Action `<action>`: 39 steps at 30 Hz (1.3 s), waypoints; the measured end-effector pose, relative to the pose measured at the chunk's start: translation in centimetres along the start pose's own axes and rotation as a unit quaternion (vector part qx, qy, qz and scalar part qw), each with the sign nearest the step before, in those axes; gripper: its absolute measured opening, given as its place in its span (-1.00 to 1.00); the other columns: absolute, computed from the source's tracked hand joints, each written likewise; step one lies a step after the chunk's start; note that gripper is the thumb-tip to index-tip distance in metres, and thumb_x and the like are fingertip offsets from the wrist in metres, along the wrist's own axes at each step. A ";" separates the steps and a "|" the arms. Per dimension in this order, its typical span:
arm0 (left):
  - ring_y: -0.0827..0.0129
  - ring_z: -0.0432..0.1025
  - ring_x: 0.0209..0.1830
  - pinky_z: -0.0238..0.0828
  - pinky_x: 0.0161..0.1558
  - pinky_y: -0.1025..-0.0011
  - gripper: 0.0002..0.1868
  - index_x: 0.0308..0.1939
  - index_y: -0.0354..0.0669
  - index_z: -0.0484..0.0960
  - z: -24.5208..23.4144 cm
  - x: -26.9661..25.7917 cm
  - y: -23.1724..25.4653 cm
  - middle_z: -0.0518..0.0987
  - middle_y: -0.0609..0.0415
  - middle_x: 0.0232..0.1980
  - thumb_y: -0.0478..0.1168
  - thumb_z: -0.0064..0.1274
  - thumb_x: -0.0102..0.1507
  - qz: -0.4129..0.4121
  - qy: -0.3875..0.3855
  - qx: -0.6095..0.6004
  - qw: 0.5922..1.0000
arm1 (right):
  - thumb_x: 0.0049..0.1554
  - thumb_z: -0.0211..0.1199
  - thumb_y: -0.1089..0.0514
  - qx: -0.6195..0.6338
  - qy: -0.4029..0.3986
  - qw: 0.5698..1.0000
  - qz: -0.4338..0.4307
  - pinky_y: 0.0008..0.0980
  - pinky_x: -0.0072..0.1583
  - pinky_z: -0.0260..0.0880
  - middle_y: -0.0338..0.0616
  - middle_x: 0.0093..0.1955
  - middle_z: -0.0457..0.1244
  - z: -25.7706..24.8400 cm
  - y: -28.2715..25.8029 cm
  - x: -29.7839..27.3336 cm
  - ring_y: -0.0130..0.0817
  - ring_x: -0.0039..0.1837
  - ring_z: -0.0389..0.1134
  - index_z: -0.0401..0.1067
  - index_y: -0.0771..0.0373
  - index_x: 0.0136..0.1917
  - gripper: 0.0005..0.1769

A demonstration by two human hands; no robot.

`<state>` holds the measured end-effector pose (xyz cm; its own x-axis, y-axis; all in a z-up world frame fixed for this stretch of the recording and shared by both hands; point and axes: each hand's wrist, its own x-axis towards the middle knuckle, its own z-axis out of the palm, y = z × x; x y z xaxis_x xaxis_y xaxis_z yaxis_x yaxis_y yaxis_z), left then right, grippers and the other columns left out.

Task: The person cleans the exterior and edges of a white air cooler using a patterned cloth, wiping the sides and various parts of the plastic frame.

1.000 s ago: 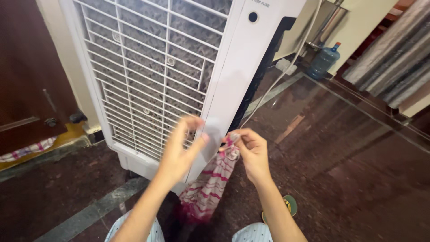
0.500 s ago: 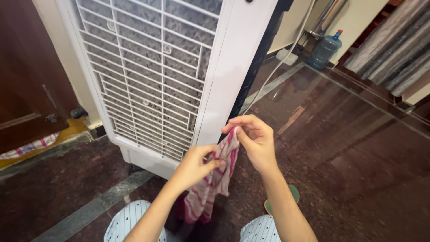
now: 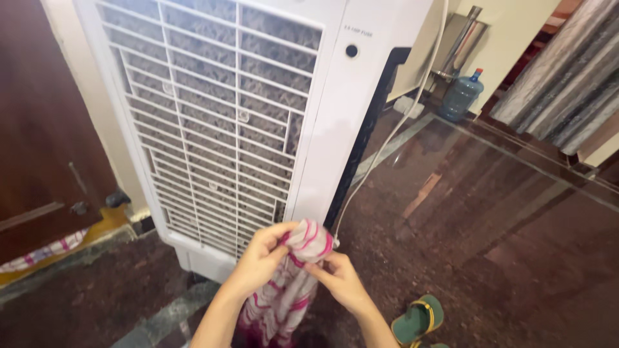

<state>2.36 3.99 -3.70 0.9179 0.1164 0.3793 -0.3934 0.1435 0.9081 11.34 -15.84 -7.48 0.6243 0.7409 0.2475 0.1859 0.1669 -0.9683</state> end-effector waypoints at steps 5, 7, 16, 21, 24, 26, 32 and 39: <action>0.38 0.53 0.18 0.37 0.23 0.41 -0.38 0.19 -0.38 0.59 -2.5 -0.4 0.3 0.67 -0.02 0.13 -0.65 -0.25 0.07 -0.003 -0.005 0.029 1.000 | 0.15 0.33 0.24 -0.020 0.001 0.991 -0.130 -0.20 0.41 0.25 0.03 0.43 0.21 -2.8 -4.1 0.0 -0.18 0.43 0.26 0.58 0.41 0.05 -0.77; 0.36 0.56 0.14 0.46 0.16 0.39 -0.38 0.18 -0.31 0.61 -2.3 -0.4 1.1 0.69 0.00 0.09 -0.61 -0.15 0.05 -0.018 -0.001 0.063 0.998 | 0.18 0.31 0.24 0.042 0.016 0.983 -0.178 -0.19 0.47 0.18 0.06 0.51 0.19 -1.9 -5.1 0.1 -0.15 0.49 0.23 0.55 0.41 0.03 -0.81; 0.07 0.44 0.21 0.36 0.19 0.19 -0.32 0.13 -0.18 0.59 -1.0 1.9 10.0 0.56 -0.06 0.16 -0.20 0.42 -0.08 0.203 0.042 0.393 0.896 | 0.32 0.08 0.07 -0.062 0.180 0.969 -0.160 -0.28 0.54 -0.05 0.05 0.54 0.12 2.7 -11.9 3.0 -0.27 0.57 0.07 0.21 0.40 0.51 -0.42; 0.10 0.44 0.30 0.33 0.33 0.17 -0.58 0.14 -0.09 0.57 0.1 4.7 13.6 0.55 -0.01 0.20 -0.28 0.23 0.20 0.313 0.180 0.413 0.836 | 0.40 0.02 0.18 -0.280 0.291 0.857 -0.320 -0.28 0.53 0.03 0.02 0.51 0.07 2.8 -18.2 6.0 -0.13 0.56 0.10 0.38 0.44 0.35 -0.64; 0.04 0.37 0.32 0.26 0.37 0.14 -0.60 0.23 -0.14 0.51 -0.1 6.8 13.9 0.50 -0.09 0.27 -0.28 0.17 0.30 0.354 0.208 0.428 0.805 | 0.23 0.28 0.37 -0.373 0.332 0.769 -0.399 -0.36 0.26 0.39 -0.05 0.28 0.25 2.9 -19.2 7.7 -0.22 0.23 0.38 0.49 0.39 0.09 -0.86; 0.02 0.32 0.40 0.20 0.43 0.08 -0.58 0.31 -0.15 0.49 -0.4 7.7 14.1 0.46 -0.08 0.33 -0.27 0.12 0.36 0.382 0.223 0.451 0.775 | 0.13 0.33 0.49 -0.429 0.330 0.721 -0.433 -0.37 0.12 0.42 -0.05 0.20 0.30 3.2 -19.1 9.4 -0.25 0.10 0.38 0.51 0.38 0.02 -0.81; 0.03 0.21 0.50 0.04 0.44 -0.01 -0.48 0.42 -0.16 0.44 -2.5 12.4 14.3 0.37 -0.08 0.42 -0.07 0.09 0.42 0.441 0.236 0.538 0.679 | -0.03 0.30 0.56 -0.509 0.278 0.635 -0.511 -0.21 0.19 0.45 -0.06 0.15 0.32 2.0 -19.7 11.6 -0.08 0.17 0.39 0.51 0.42 0.09 -0.61; 0.13 0.19 0.31 0.00 0.37 0.00 -0.56 0.17 -0.11 0.49 -4.9 16.2 13.6 0.39 0.01 0.23 0.05 0.13 0.36 0.498 0.265 0.551 0.615 | 0.01 0.29 0.56 -0.553 0.298 0.569 -0.531 -0.24 0.17 0.42 -0.02 0.12 0.26 0.7 -25.8 14.5 -0.10 0.17 0.33 0.55 0.32 0.13 -0.58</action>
<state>11.63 12.64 13.88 -0.0102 -0.0461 0.9989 -0.2055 -0.9775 -0.0472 15.06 -8.89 21.04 -0.1995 0.1972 0.9599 0.8567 -0.4404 0.2685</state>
